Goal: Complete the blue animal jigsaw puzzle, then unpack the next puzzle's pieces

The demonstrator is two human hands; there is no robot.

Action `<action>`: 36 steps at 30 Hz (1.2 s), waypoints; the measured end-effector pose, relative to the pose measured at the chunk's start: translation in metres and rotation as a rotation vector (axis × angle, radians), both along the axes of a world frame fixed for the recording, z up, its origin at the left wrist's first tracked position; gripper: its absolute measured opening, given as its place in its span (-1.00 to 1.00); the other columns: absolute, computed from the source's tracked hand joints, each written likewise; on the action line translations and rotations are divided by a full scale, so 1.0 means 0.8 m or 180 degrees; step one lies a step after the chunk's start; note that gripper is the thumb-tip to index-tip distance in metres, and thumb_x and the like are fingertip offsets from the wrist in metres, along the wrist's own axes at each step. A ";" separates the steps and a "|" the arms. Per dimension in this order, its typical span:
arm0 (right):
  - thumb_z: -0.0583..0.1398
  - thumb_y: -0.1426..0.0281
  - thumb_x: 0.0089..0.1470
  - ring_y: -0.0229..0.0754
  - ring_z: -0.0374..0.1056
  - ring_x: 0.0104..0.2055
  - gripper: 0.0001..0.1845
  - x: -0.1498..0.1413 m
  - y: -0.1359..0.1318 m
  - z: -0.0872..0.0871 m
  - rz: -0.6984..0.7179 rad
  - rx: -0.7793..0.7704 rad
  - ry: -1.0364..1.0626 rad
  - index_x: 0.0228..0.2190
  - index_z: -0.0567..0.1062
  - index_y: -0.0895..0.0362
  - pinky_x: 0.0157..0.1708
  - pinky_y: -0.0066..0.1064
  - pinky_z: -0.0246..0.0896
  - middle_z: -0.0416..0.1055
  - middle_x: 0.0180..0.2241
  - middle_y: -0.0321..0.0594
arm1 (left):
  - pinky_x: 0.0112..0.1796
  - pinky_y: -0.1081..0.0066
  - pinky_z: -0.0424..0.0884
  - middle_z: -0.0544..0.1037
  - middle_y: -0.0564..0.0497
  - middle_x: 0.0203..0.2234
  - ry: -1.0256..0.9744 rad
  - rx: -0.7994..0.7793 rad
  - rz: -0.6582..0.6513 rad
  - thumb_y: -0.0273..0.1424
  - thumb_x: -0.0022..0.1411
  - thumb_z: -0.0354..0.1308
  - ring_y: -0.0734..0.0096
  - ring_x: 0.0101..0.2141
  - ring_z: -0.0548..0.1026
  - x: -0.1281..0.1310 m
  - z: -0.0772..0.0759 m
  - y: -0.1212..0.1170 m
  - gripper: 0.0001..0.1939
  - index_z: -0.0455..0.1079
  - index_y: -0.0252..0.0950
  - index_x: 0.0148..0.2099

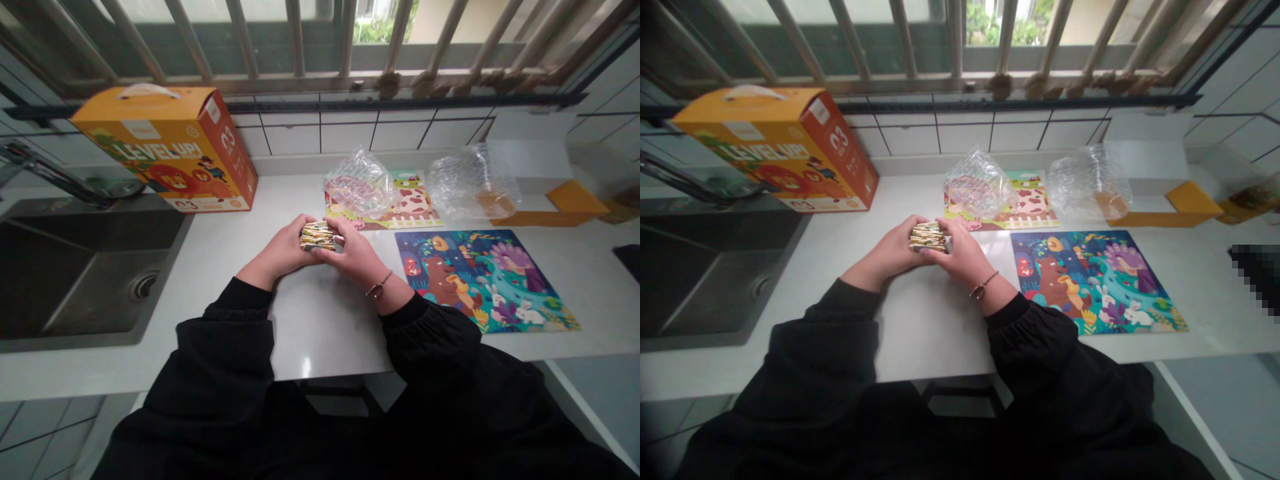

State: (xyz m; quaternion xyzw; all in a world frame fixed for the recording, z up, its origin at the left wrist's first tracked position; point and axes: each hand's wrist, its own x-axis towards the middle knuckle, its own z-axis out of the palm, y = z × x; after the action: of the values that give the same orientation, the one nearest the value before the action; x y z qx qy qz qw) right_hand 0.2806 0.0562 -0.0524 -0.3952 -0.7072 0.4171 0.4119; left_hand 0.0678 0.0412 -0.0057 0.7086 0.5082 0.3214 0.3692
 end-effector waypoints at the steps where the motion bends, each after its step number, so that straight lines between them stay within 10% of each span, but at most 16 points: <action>1: 0.54 0.08 0.12 0.22 0.48 0.35 -0.13 0.001 0.001 0.002 0.0019 -0.0019 0.0005 0.35 0.49 0.09 0.41 0.22 0.40 0.51 0.30 0.11 | -0.02 0.18 0.55 0.73 -0.07 -0.02 -0.0078 -0.0053 -0.0077 -0.06 0.06 0.65 0.03 -0.03 0.68 -0.001 0.001 -0.001 -0.27 0.43 -0.18 0.15; 11: 0.56 0.29 0.02 0.13 0.56 0.11 -0.35 0.008 -0.003 0.016 0.0034 0.0273 -0.0491 0.11 0.53 0.05 0.21 0.04 0.49 0.60 0.04 -0.07 | -0.09 0.17 0.53 0.71 -0.08 -0.05 0.0131 -0.0029 -0.0309 -0.09 0.08 0.63 0.02 -0.06 0.66 -0.004 -0.004 0.002 -0.30 0.39 -0.16 0.13; 19: 0.52 0.22 0.14 0.20 0.56 0.23 -0.27 0.011 -0.002 0.013 0.0015 0.0233 -0.0440 0.27 0.50 0.05 0.30 0.14 0.47 0.60 0.22 0.05 | -0.08 0.19 0.55 0.73 -0.05 -0.06 0.0172 0.0016 -0.0072 -0.08 0.08 0.64 0.02 -0.06 0.68 -0.007 0.001 -0.001 -0.32 0.45 -0.15 0.13; 28: 0.25 -0.38 0.31 0.25 0.56 0.32 -0.01 0.006 -0.001 0.013 -0.0077 -0.0349 0.0499 0.43 0.41 0.03 0.27 0.19 0.57 0.57 0.31 0.19 | 0.04 0.17 0.66 0.73 -0.20 0.04 -0.2251 -0.1020 0.0197 -0.13 0.14 0.66 0.10 -0.02 0.72 0.003 -0.009 0.006 -0.36 0.54 -0.27 0.15; 36: 0.54 -0.20 0.09 0.33 0.29 0.54 0.22 0.009 -0.011 0.027 0.0244 0.0659 0.0116 0.55 0.26 -0.04 0.56 0.30 0.20 0.24 0.56 0.12 | -0.11 0.24 0.72 0.76 -0.23 -0.06 -0.2328 -0.1762 -0.0393 -0.14 0.14 0.65 0.04 -0.08 0.76 -0.005 -0.004 0.002 -0.44 0.62 -0.26 0.09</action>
State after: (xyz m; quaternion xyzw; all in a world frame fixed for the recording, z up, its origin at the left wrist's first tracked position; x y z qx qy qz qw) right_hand 0.2875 0.0471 -0.0311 -0.3156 -0.7535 0.3643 0.4471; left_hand 0.0637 0.0432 -0.0091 0.4523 0.3681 0.3799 0.7180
